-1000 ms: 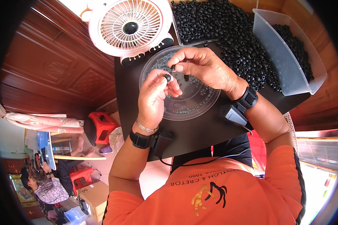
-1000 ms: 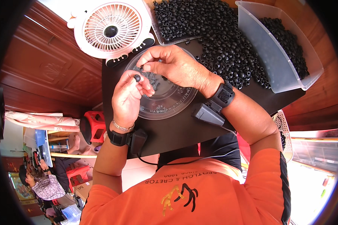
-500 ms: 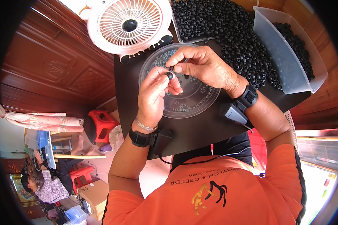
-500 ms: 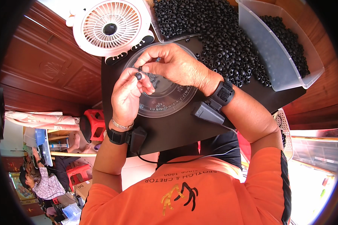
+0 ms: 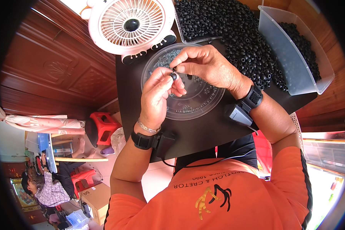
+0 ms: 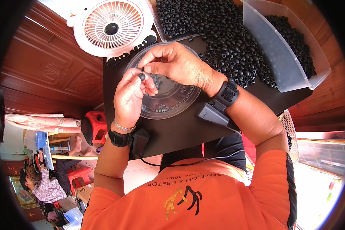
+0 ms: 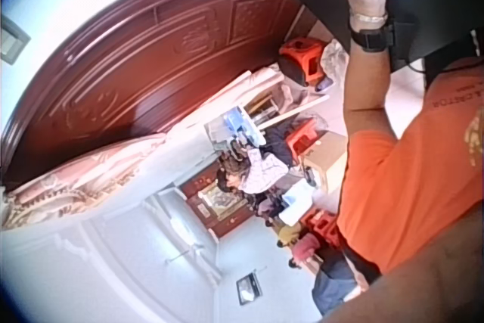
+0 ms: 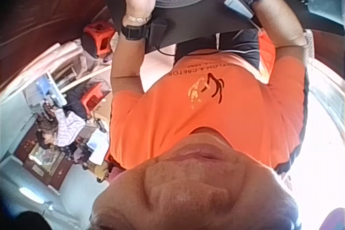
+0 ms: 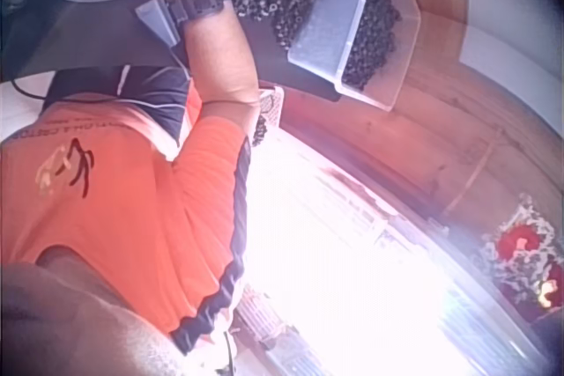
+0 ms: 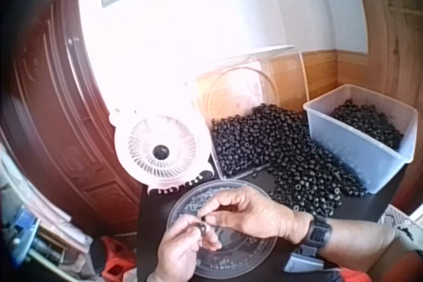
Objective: The person picks up a black bead and a small blue component, then presses the blue component into the bead by hand. The person then places the assembled bead into a container and repeats the process.
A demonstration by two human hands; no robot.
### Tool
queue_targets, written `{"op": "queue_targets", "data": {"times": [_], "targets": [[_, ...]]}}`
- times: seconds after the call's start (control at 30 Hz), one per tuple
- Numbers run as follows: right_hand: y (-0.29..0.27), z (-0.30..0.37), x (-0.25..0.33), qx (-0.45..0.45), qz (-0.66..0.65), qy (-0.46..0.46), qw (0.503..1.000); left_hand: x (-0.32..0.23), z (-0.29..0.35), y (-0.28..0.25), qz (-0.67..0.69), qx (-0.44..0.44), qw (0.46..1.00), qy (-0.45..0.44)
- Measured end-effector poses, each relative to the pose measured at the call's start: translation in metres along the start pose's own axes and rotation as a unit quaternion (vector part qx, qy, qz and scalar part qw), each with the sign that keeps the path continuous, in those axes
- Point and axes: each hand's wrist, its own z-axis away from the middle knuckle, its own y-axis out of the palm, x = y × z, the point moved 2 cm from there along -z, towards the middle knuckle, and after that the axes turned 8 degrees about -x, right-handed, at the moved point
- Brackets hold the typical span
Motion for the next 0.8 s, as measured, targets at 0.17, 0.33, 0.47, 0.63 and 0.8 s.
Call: {"op": "queue_targets", "data": {"times": [0.17,0.33,0.47,0.63,0.8], "targets": [[0.0006,-0.0007,-0.0001,-0.014,-0.011,-0.027,0.999,-0.0028,0.0005,0.0030,-0.027,-0.007,1.000,0.003],[0.0006,-0.0004,0.0009,-0.018,-0.037,-0.035,0.999,-0.0015,0.0000,0.0012,-0.032,-0.016,0.999,-0.004],[0.0012,-0.0008,-0.0037,0.001,-0.026,-0.029,0.999,-0.0003,-0.0002,0.0008,-0.041,-0.018,0.999,-0.010],[0.0010,-0.0006,-0.0046,0.002,0.007,-0.036,0.999,-0.0004,0.0000,0.0010,-0.053,-0.022,0.998,-0.007],[-0.0007,-0.0005,-0.0081,0.021,0.021,-0.012,0.999,-0.0004,-0.0004,0.0012,-0.064,-0.023,0.998,-0.005]]}}
